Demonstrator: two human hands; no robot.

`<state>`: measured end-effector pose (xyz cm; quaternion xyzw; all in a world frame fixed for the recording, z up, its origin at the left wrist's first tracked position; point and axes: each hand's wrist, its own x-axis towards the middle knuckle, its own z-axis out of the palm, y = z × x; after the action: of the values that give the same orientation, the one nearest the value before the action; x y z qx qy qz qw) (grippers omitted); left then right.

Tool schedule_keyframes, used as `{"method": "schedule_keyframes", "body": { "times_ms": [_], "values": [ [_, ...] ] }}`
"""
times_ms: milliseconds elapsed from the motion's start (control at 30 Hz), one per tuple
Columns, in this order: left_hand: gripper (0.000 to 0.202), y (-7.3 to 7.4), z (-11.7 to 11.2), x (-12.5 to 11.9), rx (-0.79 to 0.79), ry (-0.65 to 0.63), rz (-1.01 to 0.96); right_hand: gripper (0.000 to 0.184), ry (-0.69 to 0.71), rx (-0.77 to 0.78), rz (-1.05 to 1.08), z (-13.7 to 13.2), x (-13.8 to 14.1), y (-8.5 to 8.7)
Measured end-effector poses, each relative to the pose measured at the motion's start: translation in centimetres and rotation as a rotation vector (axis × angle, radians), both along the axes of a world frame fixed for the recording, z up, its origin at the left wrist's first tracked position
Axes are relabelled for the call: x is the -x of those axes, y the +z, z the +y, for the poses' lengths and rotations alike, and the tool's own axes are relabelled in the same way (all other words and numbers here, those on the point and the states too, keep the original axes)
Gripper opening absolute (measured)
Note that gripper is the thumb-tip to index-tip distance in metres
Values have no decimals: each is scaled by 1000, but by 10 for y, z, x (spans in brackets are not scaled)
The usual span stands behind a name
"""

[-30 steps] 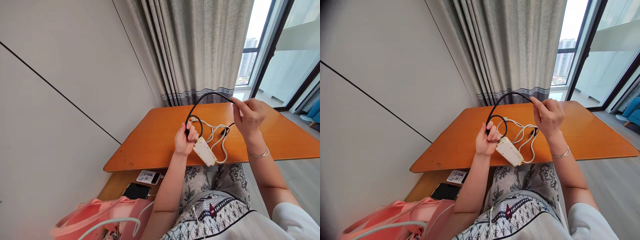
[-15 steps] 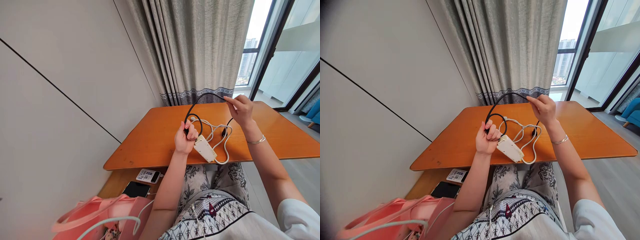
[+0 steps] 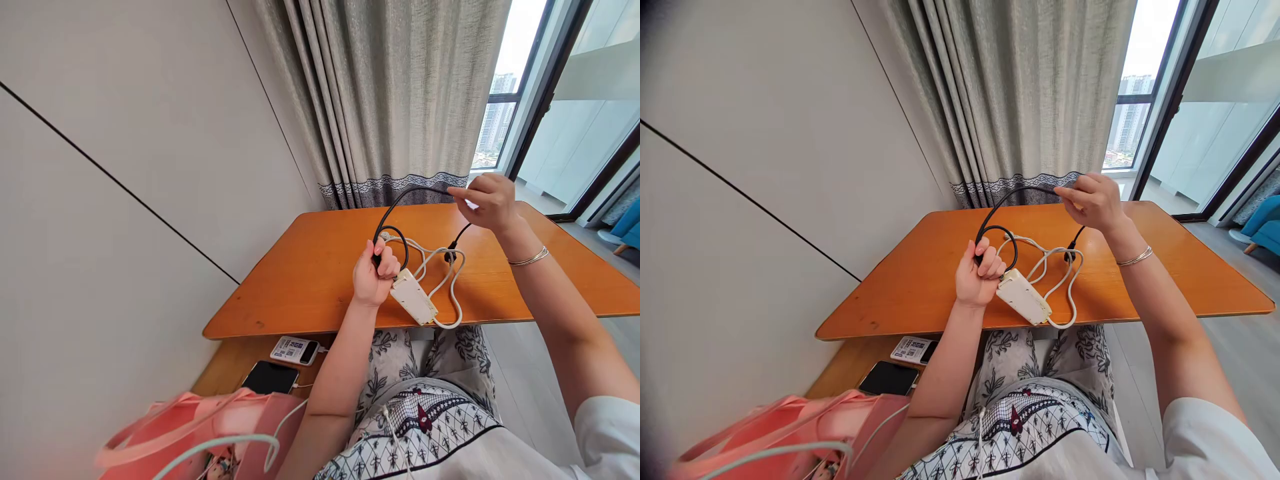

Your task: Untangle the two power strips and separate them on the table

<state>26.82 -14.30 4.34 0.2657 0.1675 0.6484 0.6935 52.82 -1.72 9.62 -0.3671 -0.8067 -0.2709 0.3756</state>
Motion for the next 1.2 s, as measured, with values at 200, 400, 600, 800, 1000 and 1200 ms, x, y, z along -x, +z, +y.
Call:
{"method": "schedule_keyframes", "body": {
  "times_ms": [200, 400, 600, 800, 1000, 1200],
  "values": [
    [46, 1, 2, -3, 12, -21, 14, 34, 71, 57, -126, 10, -4, -33],
    [45, 1, 9, -6, -3, -60, 54, 28, -63, 7, -63, 14, -21, -17],
    [44, 2, 9, -6, 7, -76, 45, 28, -188, -102, -12, -19, -22, 4],
    [45, 2, 4, 5, -16, -56, 2, 35, -138, 68, -169, -72, 14, -9],
    [43, 2, 2, 11, -77, -11, -40, 34, 14, 139, -351, -112, 45, -18],
    [47, 4, -3, 3, -104, 32, 24, 34, 220, 166, -433, -133, 68, -12]
  ]
}}
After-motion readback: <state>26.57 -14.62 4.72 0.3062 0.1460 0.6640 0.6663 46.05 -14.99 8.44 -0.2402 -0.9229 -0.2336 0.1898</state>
